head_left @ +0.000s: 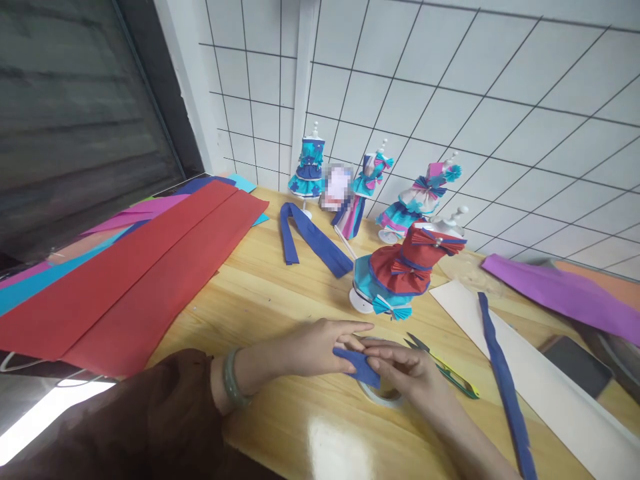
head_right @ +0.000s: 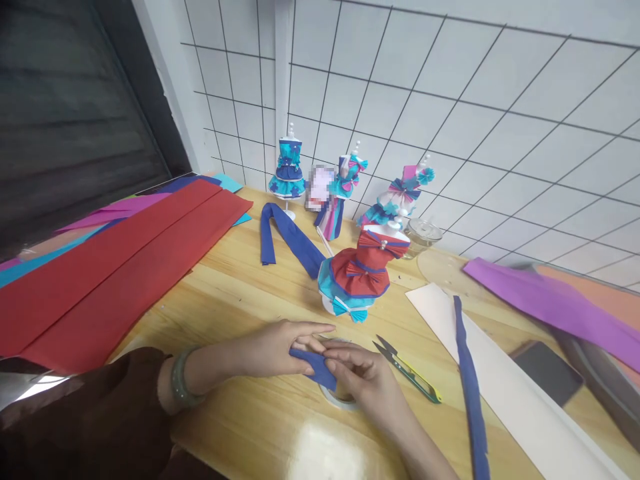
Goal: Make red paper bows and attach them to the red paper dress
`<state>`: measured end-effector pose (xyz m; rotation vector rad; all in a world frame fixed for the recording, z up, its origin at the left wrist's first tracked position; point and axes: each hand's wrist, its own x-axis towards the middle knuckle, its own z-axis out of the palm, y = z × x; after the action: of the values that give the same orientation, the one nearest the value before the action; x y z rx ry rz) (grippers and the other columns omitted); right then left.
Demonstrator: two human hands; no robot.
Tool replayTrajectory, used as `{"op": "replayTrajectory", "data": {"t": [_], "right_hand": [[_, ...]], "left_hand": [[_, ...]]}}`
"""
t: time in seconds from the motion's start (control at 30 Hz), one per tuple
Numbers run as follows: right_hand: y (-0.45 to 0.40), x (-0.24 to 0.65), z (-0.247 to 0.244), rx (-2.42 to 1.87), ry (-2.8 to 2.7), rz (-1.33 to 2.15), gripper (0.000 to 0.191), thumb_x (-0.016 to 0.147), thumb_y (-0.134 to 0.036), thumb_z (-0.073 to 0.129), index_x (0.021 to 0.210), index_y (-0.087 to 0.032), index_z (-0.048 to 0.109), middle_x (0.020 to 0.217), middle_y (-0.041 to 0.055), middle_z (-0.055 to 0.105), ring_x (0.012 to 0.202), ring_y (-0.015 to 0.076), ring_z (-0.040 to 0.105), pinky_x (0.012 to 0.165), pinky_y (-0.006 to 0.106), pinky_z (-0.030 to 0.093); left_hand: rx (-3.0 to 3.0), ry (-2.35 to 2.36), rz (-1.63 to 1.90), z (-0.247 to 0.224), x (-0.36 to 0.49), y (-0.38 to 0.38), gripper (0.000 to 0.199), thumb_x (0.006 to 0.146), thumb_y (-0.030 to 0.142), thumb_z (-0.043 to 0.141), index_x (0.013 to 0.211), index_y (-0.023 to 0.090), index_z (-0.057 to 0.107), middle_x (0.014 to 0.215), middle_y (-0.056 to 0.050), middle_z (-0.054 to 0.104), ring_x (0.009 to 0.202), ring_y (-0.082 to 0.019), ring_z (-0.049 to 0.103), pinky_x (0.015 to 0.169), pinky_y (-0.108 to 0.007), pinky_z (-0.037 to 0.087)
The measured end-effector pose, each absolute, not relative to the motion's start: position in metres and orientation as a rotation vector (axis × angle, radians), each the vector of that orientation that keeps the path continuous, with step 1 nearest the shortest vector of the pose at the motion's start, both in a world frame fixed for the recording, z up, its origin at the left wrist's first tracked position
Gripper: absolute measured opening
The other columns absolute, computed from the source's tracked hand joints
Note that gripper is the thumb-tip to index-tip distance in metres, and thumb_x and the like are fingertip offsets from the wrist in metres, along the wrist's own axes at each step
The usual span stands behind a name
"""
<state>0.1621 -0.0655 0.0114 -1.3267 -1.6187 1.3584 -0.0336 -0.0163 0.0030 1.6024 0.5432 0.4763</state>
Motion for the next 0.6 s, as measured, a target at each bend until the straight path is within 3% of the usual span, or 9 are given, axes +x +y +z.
{"op": "replayTrajectory", "data": {"t": [0.23,0.4,0.5,0.6], "right_hand": [[-0.059,0.174,0.012,-1.321,-1.293,1.570,0.024,0.069,-0.036,0.068,0.087,-0.021,0.072,0.104,0.0094,0.066,0.094,0.0257,0.062,0.088,0.039,0.045],[-0.053,0.183,0.010,-1.356,-1.090,1.569,0.025,0.059,-0.030,0.076,0.081,-0.020,0.072,0.087,0.0082,0.071,0.082,0.0231,0.066,0.081,0.036,0.049],[-0.057,0.193,0.019,-1.422,-1.132,1.515,0.025,0.060,-0.032,0.075,0.081,-0.018,0.070,0.079,0.0068,0.071,0.071,0.0198,0.067,0.073,0.033,0.052],[-0.079,0.206,0.041,-1.503,-1.410,1.600,0.024,0.065,-0.033,0.071,0.082,-0.018,0.069,0.072,0.0044,0.070,0.063,0.0179,0.066,0.064,0.031,0.053]], "left_hand": [[1.488,0.407,0.485,0.002,-0.032,-0.015,0.076,0.065,0.014,0.066,0.132,0.023,0.031,0.121,-0.012,0.054,0.106,-0.022,0.054,0.082,-0.033,0.045],[1.438,0.395,0.493,-0.005,-0.032,-0.014,0.079,0.064,0.015,0.067,0.133,0.025,0.029,0.123,-0.013,0.052,0.104,-0.023,0.054,0.079,-0.034,0.046],[1.415,0.452,0.489,-0.011,-0.033,-0.011,0.078,0.061,0.019,0.070,0.130,0.021,0.034,0.115,-0.013,0.057,0.103,-0.023,0.055,0.079,-0.033,0.046],[1.455,0.505,0.496,-0.008,-0.034,-0.009,0.064,0.062,0.022,0.070,0.121,0.016,0.047,0.098,-0.010,0.064,0.091,-0.019,0.059,0.076,-0.030,0.046]]}}
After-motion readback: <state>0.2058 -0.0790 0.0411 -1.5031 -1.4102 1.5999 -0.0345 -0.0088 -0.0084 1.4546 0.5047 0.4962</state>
